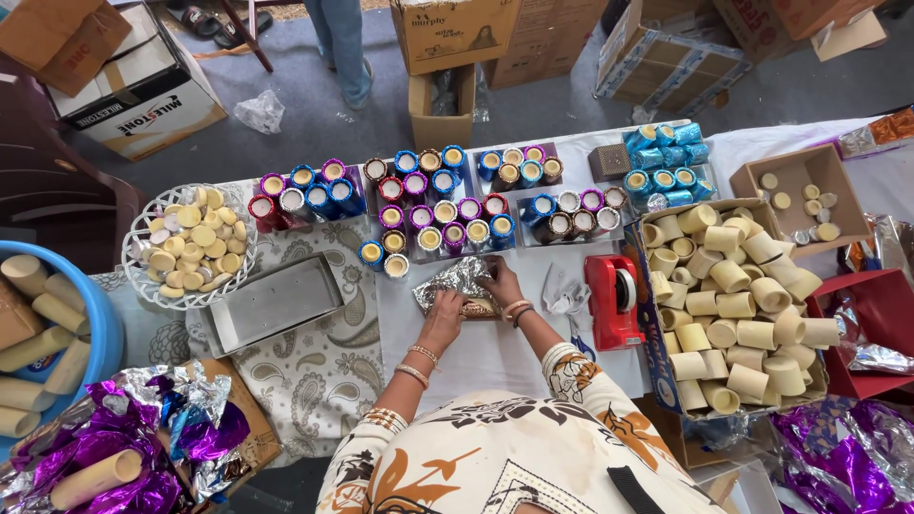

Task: The person wraps a cylindrical candle in a sheet of metallic foil, folding and crimping the edges by hand to create a sealed package. The wrapped candle is then placed into a tray with other similarly wrapped items.

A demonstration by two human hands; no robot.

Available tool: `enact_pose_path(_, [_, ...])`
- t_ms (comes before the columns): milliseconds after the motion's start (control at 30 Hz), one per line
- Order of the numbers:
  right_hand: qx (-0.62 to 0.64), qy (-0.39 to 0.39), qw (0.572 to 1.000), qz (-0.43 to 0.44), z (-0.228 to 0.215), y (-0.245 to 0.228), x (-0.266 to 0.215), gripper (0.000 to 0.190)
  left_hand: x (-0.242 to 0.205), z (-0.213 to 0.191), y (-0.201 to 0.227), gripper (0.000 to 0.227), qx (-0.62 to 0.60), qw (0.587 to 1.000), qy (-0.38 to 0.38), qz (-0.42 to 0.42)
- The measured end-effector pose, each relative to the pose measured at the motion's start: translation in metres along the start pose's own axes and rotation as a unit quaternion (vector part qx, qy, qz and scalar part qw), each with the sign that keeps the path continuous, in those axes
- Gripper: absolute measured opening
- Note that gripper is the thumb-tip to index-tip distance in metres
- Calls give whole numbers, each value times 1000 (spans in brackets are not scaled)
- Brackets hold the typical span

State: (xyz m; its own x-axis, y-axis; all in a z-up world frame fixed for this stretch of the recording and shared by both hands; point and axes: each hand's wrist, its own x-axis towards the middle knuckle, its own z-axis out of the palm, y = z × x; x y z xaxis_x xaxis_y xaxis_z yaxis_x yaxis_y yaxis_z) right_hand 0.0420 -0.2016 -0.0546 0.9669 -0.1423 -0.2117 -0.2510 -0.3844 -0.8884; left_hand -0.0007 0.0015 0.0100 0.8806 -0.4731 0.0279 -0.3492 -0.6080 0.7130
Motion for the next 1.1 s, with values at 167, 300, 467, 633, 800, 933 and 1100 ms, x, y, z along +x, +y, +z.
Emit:
enact_pose_path(167, [39,-63,997,24,-1,18,11,39,3,3,-5,48,22,1000,1,0])
enact_pose_path(300, [20,-120,992,22,-9,19,3,25,5,4,-10,64,13,1000,10,0])
enact_pose_path(467, [34,-147,985,-85,-14,8,-19,14,9,-5,-2,72,14,999,35,9])
enact_pose_path(633, [-96,-137,976,-143,-30,-49,-55,17,8,-4,-1,71,-23,999,20,-25])
enact_pose_path(800, [-194,-132,941,-242,-32,-63,-71,26,5,3,-5,78,3,999,28,-38])
enact_pose_path(933, [-200,-132,932,-274,-32,-64,-74,33,8,-16,5,79,40,997,70,-10])
enact_pose_path(1100, [-234,-114,922,-287,-28,-60,-77,28,12,-32,-11,50,111,990,81,30])
